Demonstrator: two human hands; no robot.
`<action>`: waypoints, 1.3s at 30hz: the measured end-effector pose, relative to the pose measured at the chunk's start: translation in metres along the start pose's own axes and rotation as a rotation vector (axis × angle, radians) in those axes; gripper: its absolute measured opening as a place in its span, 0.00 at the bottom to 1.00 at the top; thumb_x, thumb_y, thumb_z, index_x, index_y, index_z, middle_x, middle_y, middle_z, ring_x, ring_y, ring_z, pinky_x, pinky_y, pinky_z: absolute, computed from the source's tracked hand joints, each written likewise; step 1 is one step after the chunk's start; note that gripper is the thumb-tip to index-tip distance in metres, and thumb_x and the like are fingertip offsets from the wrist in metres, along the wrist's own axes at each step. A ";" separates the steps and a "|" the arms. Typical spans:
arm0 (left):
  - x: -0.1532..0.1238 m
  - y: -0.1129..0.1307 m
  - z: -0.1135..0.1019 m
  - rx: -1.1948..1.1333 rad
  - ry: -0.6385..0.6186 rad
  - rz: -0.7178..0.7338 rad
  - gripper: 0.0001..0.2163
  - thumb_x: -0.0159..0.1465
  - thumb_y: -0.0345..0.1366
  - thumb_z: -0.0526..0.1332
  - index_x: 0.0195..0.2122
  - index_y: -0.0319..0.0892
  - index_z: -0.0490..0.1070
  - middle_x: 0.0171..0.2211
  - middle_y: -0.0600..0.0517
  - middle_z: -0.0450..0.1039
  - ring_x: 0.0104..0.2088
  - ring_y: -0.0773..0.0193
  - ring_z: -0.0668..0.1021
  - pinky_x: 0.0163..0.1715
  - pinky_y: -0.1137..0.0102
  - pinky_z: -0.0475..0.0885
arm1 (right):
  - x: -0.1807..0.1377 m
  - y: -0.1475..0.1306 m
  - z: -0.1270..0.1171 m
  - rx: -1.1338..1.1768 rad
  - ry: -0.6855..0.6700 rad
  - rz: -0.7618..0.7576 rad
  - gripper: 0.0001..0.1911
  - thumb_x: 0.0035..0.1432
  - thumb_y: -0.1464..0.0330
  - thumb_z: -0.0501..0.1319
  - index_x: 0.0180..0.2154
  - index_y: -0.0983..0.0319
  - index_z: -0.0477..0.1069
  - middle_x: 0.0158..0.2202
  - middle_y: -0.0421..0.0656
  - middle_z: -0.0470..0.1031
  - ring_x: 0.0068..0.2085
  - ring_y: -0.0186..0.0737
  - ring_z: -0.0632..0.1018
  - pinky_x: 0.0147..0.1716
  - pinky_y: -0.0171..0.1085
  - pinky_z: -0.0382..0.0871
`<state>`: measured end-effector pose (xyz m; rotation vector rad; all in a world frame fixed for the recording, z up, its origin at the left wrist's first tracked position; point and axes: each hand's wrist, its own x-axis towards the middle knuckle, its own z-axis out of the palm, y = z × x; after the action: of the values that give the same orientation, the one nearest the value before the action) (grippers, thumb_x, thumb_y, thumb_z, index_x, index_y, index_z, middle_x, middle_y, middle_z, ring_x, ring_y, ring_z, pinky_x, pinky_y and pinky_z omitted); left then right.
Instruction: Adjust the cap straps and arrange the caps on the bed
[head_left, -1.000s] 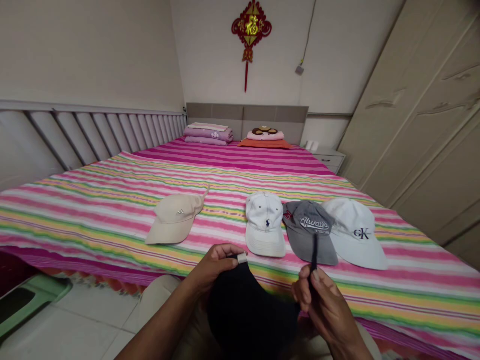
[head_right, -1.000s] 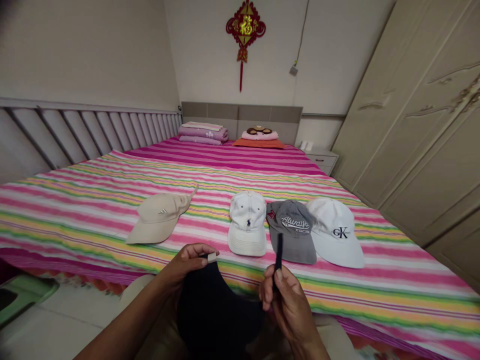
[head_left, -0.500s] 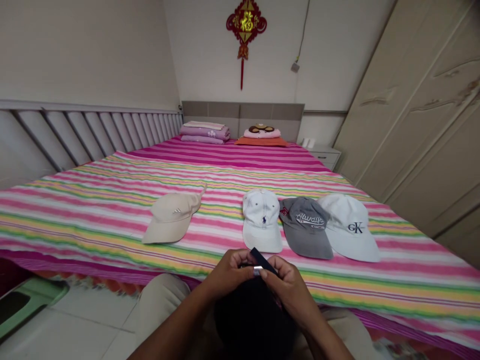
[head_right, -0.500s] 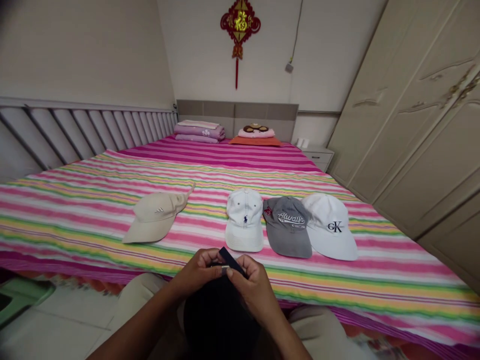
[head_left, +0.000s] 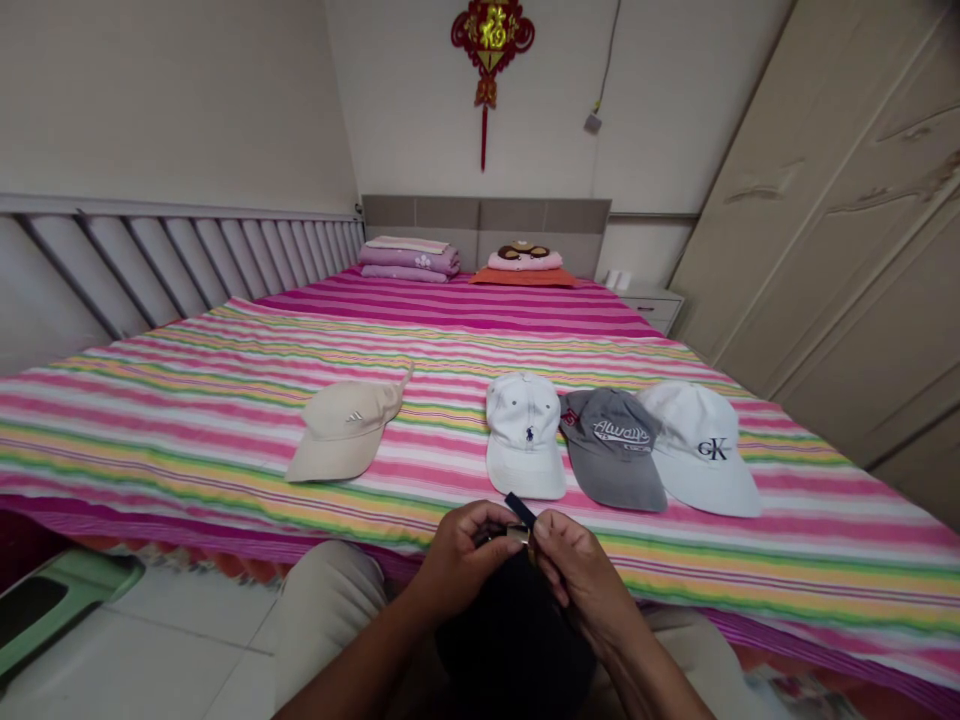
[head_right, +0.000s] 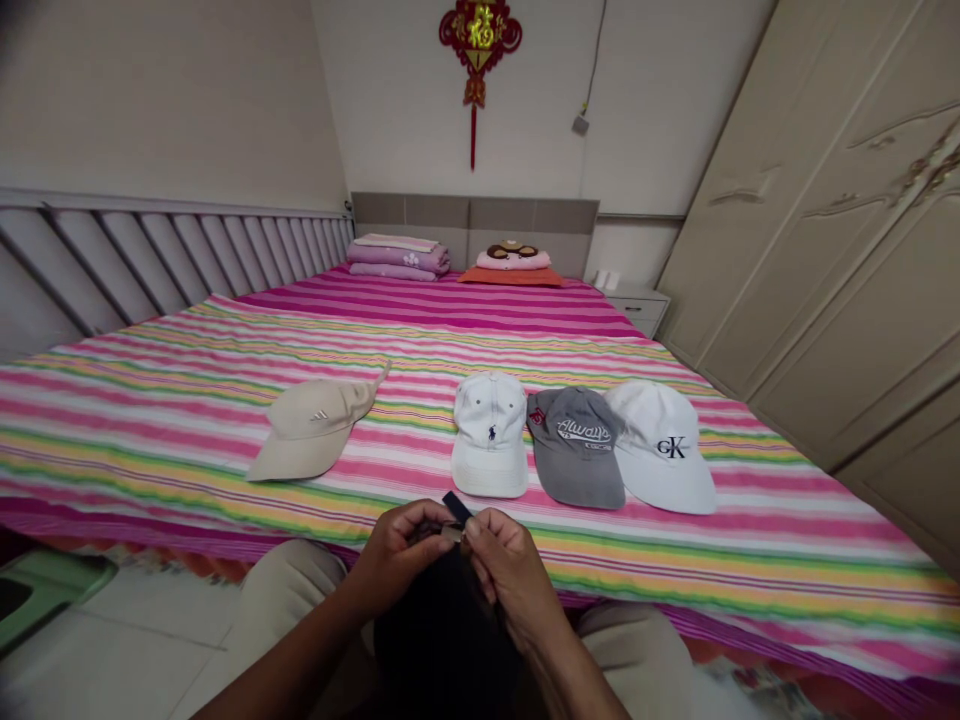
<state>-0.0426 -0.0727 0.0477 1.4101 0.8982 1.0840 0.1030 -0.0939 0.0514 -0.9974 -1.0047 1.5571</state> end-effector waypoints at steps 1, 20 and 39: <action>0.000 -0.002 0.000 -0.132 -0.017 -0.073 0.08 0.50 0.36 0.64 0.30 0.40 0.72 0.27 0.51 0.73 0.29 0.64 0.73 0.33 0.71 0.64 | -0.001 -0.001 0.000 0.026 0.017 -0.004 0.18 0.49 0.56 0.60 0.20 0.61 0.58 0.09 0.29 0.53 0.12 0.24 0.48 0.13 0.28 0.40; 0.000 -0.008 0.003 -0.670 0.007 -0.258 0.08 0.47 0.32 0.67 0.28 0.38 0.72 0.23 0.54 0.74 0.23 0.72 0.73 0.26 0.76 0.66 | -0.007 -0.004 -0.001 0.137 0.015 0.036 0.12 0.46 0.65 0.60 0.18 0.62 0.60 0.12 0.32 0.58 0.13 0.25 0.54 0.15 0.30 0.43; -0.002 -0.005 -0.007 -0.355 -0.008 -0.173 0.09 0.46 0.33 0.67 0.30 0.39 0.72 0.25 0.54 0.73 0.26 0.72 0.72 0.29 0.76 0.64 | -0.009 -0.003 -0.001 0.047 0.008 0.034 0.16 0.49 0.59 0.60 0.19 0.63 0.62 0.09 0.32 0.57 0.14 0.25 0.53 0.17 0.30 0.45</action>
<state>-0.0493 -0.0717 0.0421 1.0242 0.7629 1.0456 0.1064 -0.1018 0.0548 -0.9921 -0.9460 1.5957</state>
